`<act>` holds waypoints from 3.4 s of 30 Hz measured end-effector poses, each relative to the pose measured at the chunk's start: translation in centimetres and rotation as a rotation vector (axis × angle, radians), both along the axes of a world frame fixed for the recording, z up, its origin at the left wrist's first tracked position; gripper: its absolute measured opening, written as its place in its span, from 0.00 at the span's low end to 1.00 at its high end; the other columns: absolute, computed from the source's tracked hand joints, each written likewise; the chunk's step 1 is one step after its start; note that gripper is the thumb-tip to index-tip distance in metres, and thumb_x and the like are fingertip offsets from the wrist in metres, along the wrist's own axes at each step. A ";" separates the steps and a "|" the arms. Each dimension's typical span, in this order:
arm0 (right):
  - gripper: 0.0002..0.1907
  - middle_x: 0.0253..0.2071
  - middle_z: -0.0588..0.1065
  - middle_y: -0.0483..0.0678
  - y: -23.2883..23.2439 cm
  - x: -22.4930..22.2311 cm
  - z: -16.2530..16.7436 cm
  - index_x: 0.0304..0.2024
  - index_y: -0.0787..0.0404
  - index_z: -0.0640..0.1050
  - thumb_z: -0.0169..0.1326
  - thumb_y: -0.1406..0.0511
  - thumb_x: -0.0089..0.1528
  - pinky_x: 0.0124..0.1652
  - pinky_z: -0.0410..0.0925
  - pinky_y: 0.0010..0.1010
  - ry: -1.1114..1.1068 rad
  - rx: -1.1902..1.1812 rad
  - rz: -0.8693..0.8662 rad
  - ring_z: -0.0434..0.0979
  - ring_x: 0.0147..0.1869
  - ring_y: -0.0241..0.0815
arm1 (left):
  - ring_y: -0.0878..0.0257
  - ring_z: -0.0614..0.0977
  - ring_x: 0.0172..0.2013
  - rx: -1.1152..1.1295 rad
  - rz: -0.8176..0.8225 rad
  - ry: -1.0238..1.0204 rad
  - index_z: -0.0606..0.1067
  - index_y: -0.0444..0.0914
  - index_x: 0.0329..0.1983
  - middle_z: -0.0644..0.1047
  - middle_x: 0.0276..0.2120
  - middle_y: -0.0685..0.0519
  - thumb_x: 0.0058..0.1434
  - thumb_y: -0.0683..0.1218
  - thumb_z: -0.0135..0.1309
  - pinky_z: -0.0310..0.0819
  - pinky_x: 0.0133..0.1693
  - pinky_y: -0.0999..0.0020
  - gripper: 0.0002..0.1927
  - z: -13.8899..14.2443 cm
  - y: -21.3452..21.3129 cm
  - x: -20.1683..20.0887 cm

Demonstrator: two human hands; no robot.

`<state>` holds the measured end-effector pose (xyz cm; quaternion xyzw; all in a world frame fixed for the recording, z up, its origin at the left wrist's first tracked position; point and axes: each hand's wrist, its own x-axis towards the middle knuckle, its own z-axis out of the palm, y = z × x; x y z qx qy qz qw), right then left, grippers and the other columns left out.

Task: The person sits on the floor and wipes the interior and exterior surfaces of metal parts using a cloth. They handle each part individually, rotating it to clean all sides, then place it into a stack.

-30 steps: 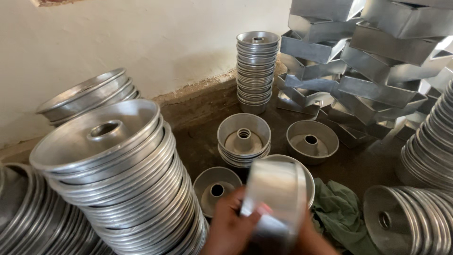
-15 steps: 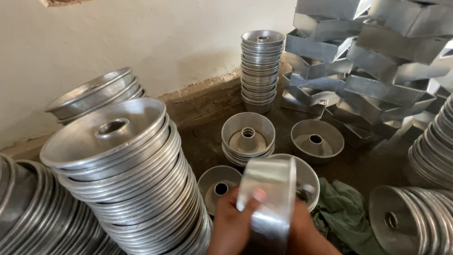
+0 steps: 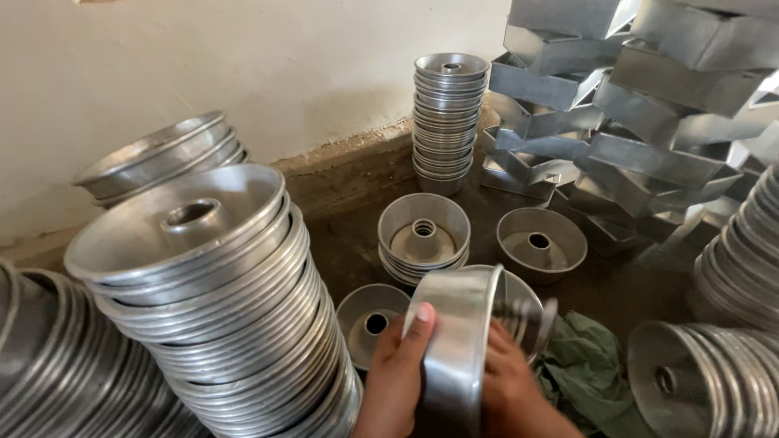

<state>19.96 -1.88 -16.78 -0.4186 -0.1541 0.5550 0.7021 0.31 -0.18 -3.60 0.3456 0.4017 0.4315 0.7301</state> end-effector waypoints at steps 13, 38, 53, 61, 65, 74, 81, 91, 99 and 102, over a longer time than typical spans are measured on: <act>0.18 0.47 0.79 0.58 -3.2 9.2 -0.9 0.52 0.65 0.78 0.50 0.60 0.66 0.45 0.73 0.43 -0.136 -0.054 0.018 0.79 0.48 0.54 | 0.59 0.81 0.53 0.971 -0.488 0.391 0.78 0.39 0.56 0.82 0.50 0.48 0.54 0.65 0.60 0.70 0.58 0.62 0.34 2.8 -3.6 1.8; 0.16 0.55 0.76 0.54 -0.5 -1.6 0.5 0.52 0.57 0.79 0.53 0.60 0.64 0.52 0.73 0.37 -0.847 0.383 -0.094 0.77 0.58 0.50 | 0.61 0.86 0.41 0.382 -0.119 0.096 0.80 0.31 0.50 0.85 0.40 0.47 0.49 0.65 0.67 0.80 0.46 0.65 0.38 5.5 -2.7 -0.2; 0.19 0.32 0.80 0.58 -1.8 4.6 5.1 0.41 0.70 0.81 0.48 0.60 0.64 0.31 0.72 0.41 -0.291 -0.173 0.238 0.79 0.30 0.48 | 0.61 0.83 0.38 0.545 -0.054 -0.151 0.78 0.30 0.51 0.83 0.39 0.49 0.49 0.54 0.70 0.79 0.42 0.65 0.31 1.2 0.2 -2.5; 0.22 0.65 0.64 0.71 -2.2 -0.8 11.9 0.51 0.69 0.76 0.57 0.71 0.52 0.56 0.67 0.44 -1.796 0.377 -0.518 0.67 0.64 0.61 | 0.62 0.82 0.33 0.192 0.089 -0.122 0.80 0.29 0.47 0.83 0.35 0.47 0.59 0.49 0.61 0.77 0.38 0.66 0.20 -0.6 1.9 -1.5; 0.32 0.69 0.63 0.61 -2.0 -3.8 10.9 0.60 0.59 0.77 0.65 0.65 0.52 0.73 0.43 0.57 -1.884 0.469 -0.070 0.53 0.76 0.65 | 0.62 0.82 0.30 0.331 0.151 -0.170 0.79 0.30 0.44 0.83 0.32 0.47 0.56 0.46 0.63 0.78 0.35 0.66 0.17 -0.4 0.9 -2.0; 0.37 0.71 0.61 0.57 -5.7 -3.6 8.5 0.70 0.65 0.59 0.59 0.67 0.61 0.69 0.52 0.46 -0.865 0.475 -0.233 0.56 0.76 0.54 | 0.63 0.85 0.41 0.771 0.033 -0.150 0.75 0.29 0.50 0.84 0.41 0.47 0.52 0.46 0.71 0.81 0.46 0.66 0.27 -0.5 -1.0 -1.9; 0.40 0.66 0.68 0.55 -6.0 1.1 8.9 0.69 0.60 0.62 0.65 0.66 0.58 0.65 0.62 0.40 -0.922 0.304 -0.481 0.65 0.71 0.49 | 0.62 0.85 0.44 0.589 -0.140 -0.074 0.75 0.30 0.53 0.85 0.43 0.47 0.51 0.55 0.71 0.80 0.49 0.66 0.33 -1.1 -3.0 1.7; 0.28 0.53 0.79 0.63 -5.1 -1.3 11.3 0.57 0.63 0.74 0.65 0.61 0.57 0.56 0.72 0.47 -0.460 -0.087 0.364 0.79 0.57 0.57 | 0.57 0.79 0.48 0.635 0.400 0.195 0.72 0.30 0.56 0.78 0.47 0.45 0.68 0.55 0.50 0.71 0.51 0.62 0.25 -1.3 0.6 -0.5; 0.36 0.46 0.80 0.64 -3.8 4.5 10.3 0.56 0.65 0.76 0.42 0.42 0.64 0.47 0.73 0.49 -0.204 -0.136 0.072 0.80 0.47 0.58 | 0.55 0.82 0.46 0.041 -0.193 -0.415 0.74 0.33 0.57 0.80 0.46 0.42 0.67 0.70 0.34 0.76 0.51 0.58 0.39 0.3 0.9 -1.2; 0.32 0.45 0.77 0.64 -2.4 5.0 10.2 0.54 0.70 0.73 0.46 0.46 0.69 0.44 0.69 0.50 -0.249 -0.103 -0.048 0.76 0.46 0.58 | 0.57 0.84 0.44 -0.111 -0.078 -0.489 0.78 0.36 0.52 0.83 0.43 0.46 0.64 0.66 0.42 0.78 0.49 0.59 0.32 -0.6 1.0 -0.2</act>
